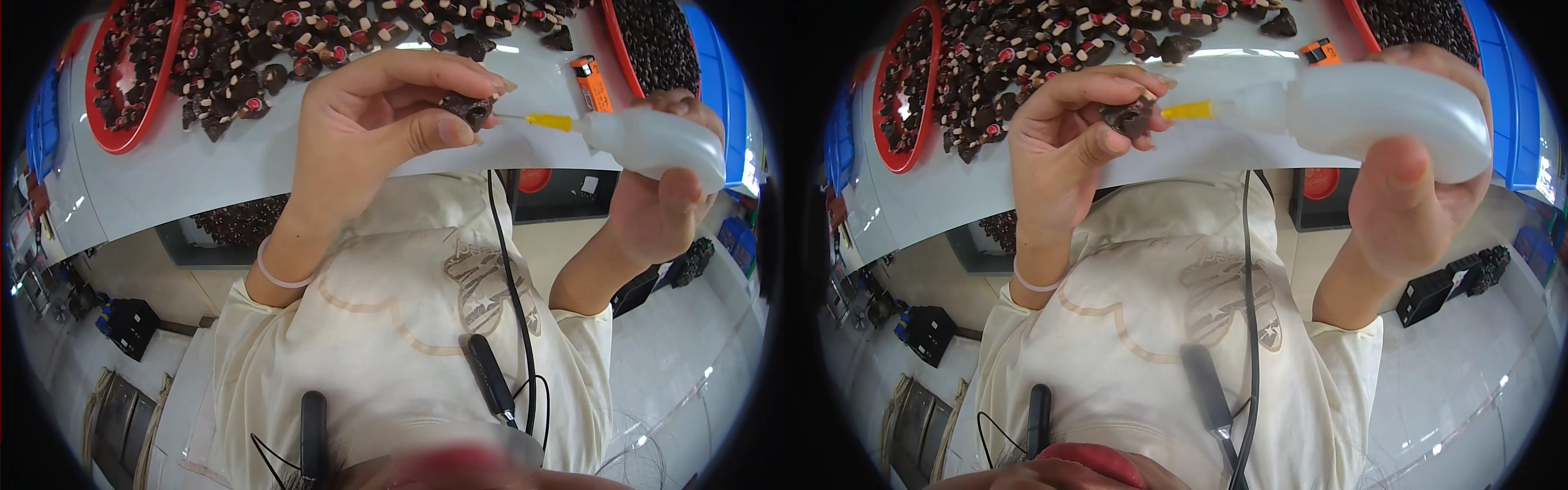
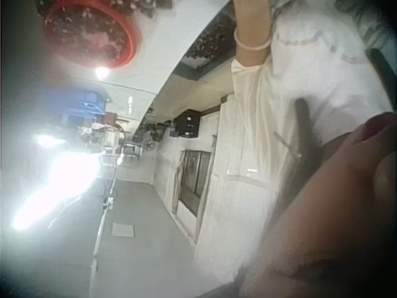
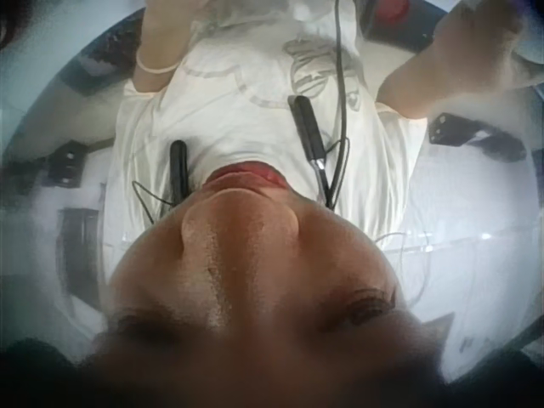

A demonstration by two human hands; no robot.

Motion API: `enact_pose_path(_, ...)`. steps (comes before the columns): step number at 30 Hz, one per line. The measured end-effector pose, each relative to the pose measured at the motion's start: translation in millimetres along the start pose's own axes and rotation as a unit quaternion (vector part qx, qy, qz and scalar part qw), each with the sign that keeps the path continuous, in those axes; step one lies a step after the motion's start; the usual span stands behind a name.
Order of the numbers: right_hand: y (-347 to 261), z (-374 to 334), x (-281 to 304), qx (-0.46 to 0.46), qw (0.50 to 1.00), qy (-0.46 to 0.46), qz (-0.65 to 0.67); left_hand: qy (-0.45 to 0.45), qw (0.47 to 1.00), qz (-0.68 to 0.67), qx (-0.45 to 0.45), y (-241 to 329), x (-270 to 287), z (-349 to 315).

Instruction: The person assembles small decorative items by applying adhesive with a precision glue bottle and attaching pieces together by hand, sorting items into trays on the workbench.

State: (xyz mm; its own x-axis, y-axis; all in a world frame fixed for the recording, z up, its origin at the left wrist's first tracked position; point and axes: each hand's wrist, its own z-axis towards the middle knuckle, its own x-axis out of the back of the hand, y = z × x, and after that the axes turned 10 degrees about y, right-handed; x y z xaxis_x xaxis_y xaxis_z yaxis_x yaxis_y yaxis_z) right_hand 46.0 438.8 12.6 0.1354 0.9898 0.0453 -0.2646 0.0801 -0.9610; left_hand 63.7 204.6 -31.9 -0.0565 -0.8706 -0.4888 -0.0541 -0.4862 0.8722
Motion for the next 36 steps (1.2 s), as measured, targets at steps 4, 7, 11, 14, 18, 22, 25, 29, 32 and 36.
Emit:
enact_pose_path(4, 6.5, 4.1, -0.3, 0.005, 1.0, -0.014, -0.027, 0.0, 1.0, 0.009, 0.017, 0.4, -1.3, -0.7)
enact_pose_path(7, 1.6, 5.9, -4.0, 0.04, 0.996, -0.041, -0.065, 0.003, 1.0, 0.01, 0.024, 0.5, -2.3, -0.5)
enact_pose_path(11, 0.1, 11.9, 0.9, 0.125, 0.986, -0.094, -0.06, -0.002, 0.999, 0.013, 0.032, 1.6, -2.9, -0.6)
enact_pose_path(14, 4.4, 14.2, 3.4, 0.169, 0.979, -0.108, -0.048, 0.005, 1.0, 0.015, 0.025, 0.1, -3.9, -1.4)
enact_pose_path(18, 6.8, 15.2, 7.1, 0.203, 0.969, -0.136, -0.04, -0.002, 0.999, 0.013, 0.034, 1.3, -4.2, -1.1)
enact_pose_path(22, 2.8, 9.4, 3.6, 0.192, 0.974, -0.099, -0.072, 0.001, 0.999, 0.009, 0.034, 1.2, -4.1, -0.7)
enact_pose_path(25, -1.4, 14.7, 17.2, 0.192, 0.97, -0.123, -0.088, 0.001, 1.0, 0.006, 0.031, 1.1, -4.1, -0.7)
enact_pose_path(29, 1.1, 7.4, 22.7, 0.099, 0.992, -0.072, -0.041, 0.013, 0.999, 0.001, 0.046, 2.1, -7.5, -1.7)
enact_pose_path(32, 5.2, 1.6, 8.7, 0.018, 1.0, -0.006, -0.001, 0.013, 0.999, 0.01, 0.05, 2.2, -8.2, -0.8)
enact_pose_path(36, 9.1, -7.6, -14.1, 0.008, 0.994, 0.051, -0.098, 0.012, 0.998, 0.01, 0.057, 2.4, -9.2, 0.1)
